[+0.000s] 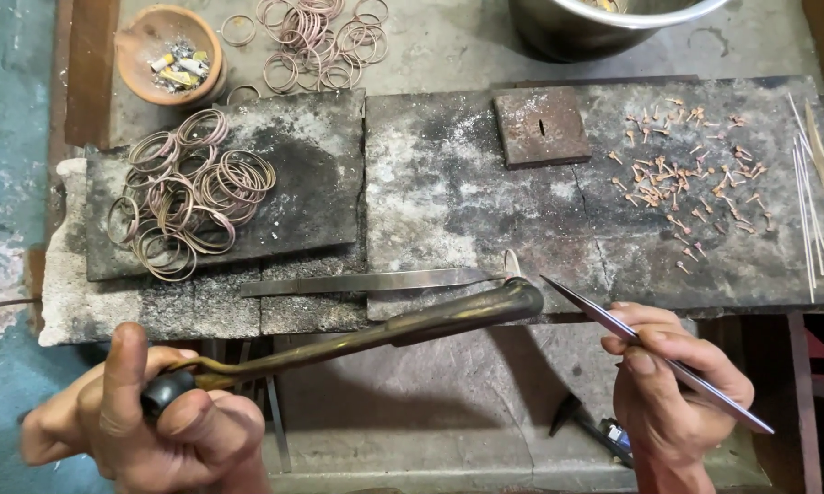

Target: A person uses a blowtorch and tweezers to solder small metal rings on a jewelry workbench.

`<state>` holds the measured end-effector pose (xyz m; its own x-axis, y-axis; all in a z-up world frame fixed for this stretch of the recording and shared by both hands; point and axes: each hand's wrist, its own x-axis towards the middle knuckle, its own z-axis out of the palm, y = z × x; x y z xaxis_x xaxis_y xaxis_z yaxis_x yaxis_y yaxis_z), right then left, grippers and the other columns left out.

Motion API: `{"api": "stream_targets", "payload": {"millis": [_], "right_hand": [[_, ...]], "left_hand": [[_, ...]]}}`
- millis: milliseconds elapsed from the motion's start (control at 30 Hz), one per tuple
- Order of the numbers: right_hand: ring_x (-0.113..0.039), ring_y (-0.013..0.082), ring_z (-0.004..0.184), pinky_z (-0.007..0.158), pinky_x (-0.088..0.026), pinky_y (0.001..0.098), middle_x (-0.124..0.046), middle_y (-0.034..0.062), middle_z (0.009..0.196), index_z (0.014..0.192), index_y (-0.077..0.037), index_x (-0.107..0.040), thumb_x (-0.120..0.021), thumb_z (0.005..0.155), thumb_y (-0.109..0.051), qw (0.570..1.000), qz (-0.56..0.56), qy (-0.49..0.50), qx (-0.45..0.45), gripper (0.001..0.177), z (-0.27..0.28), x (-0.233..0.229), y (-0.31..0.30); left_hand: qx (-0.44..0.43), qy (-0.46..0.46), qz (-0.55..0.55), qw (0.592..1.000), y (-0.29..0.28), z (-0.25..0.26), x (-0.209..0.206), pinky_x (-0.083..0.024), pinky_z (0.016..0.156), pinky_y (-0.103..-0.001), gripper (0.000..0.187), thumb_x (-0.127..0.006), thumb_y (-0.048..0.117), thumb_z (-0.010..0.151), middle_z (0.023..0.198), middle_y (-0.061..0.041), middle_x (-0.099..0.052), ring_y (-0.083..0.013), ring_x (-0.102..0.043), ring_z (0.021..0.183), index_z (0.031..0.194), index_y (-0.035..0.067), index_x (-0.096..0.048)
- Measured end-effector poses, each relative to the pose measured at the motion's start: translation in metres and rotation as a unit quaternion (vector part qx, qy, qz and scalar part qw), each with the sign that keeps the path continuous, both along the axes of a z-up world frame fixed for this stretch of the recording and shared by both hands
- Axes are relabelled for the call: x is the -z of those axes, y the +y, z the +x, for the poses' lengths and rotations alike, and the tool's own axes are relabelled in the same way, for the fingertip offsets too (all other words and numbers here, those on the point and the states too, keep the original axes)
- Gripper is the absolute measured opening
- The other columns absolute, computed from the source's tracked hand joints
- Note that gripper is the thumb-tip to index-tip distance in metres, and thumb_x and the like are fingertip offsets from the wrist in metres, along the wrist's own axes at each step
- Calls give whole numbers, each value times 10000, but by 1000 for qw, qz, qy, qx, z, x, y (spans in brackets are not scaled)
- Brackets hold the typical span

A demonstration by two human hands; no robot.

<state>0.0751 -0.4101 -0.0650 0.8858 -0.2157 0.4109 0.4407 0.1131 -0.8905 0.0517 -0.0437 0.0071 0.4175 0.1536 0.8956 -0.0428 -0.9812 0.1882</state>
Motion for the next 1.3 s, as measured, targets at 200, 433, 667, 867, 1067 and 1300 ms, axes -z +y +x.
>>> {"api": "stream_targets", "payload": {"millis": [200, 433, 667, 867, 1067, 1300], "right_hand": [[-748, 341, 1110, 1044, -670, 356, -718, 214, 1020, 1137, -82, -691, -716, 938, -54, 1000, -10, 12, 9, 202, -1, -2, 0], [-743, 350, 1097, 897, -695, 291, -708, 259, 1053, 1144, -81, -694, -714, 937, -52, 1000, -2, 13, -3, 211, -1, -4, 1], [-742, 337, 1096, 1106, -647, 413, -715, 199, 1012, 1152, -103, -688, -712, 944, -77, 1000, -23, 7, 3, 210, -1, -1, -1], [-745, 333, 1091, 1175, -618, 465, -722, 150, 989, 1165, -117, -684, -716, 948, -102, 999, -38, -7, 0, 220, 0, -2, -1], [-742, 332, 1106, 1182, -616, 461, -718, 160, 994, 1169, -119, -679, -709, 953, -94, 999, -41, -4, -1, 220, 0, -3, -1], [-747, 333, 1105, 1167, -628, 451, -723, 153, 1000, 1172, -114, -685, -711, 946, -82, 999, -40, -10, -7, 230, 0, -3, -1]], "left_hand": [[0, -13, -19, 1000, 0, 1, 4, -281, 1018, -445, 522, -340, 358, 1174, 745, -116, -631, -284, -406, 918, 1312, -38, -651], [2, 5, -4, 1000, 0, 1, 2, -288, 1017, -447, 566, -320, 361, 1177, 746, -114, -642, -293, -421, 901, 1287, -77, -661], [1, -3, -13, 1000, 1, 0, 7, -291, 1009, -436, 555, -331, 361, 1168, 740, -110, -636, -290, -405, 921, 1304, -69, -654], [5, 25, -20, 999, -3, 0, 2, -288, 1032, -459, 563, -318, 353, 1178, 769, -131, -631, -302, -416, 921, 1299, -82, -654], [9, 9, -21, 1000, 0, 2, 5, -289, 1016, -442, 560, -329, 356, 1170, 754, -132, -632, -290, -410, 919, 1288, -77, -664], [12, 12, -25, 1000, 1, 2, 6, -278, 1024, -432, 587, -306, 375, 1172, 729, -122, -621, -279, -403, 908, 1293, -77, -661]]}}
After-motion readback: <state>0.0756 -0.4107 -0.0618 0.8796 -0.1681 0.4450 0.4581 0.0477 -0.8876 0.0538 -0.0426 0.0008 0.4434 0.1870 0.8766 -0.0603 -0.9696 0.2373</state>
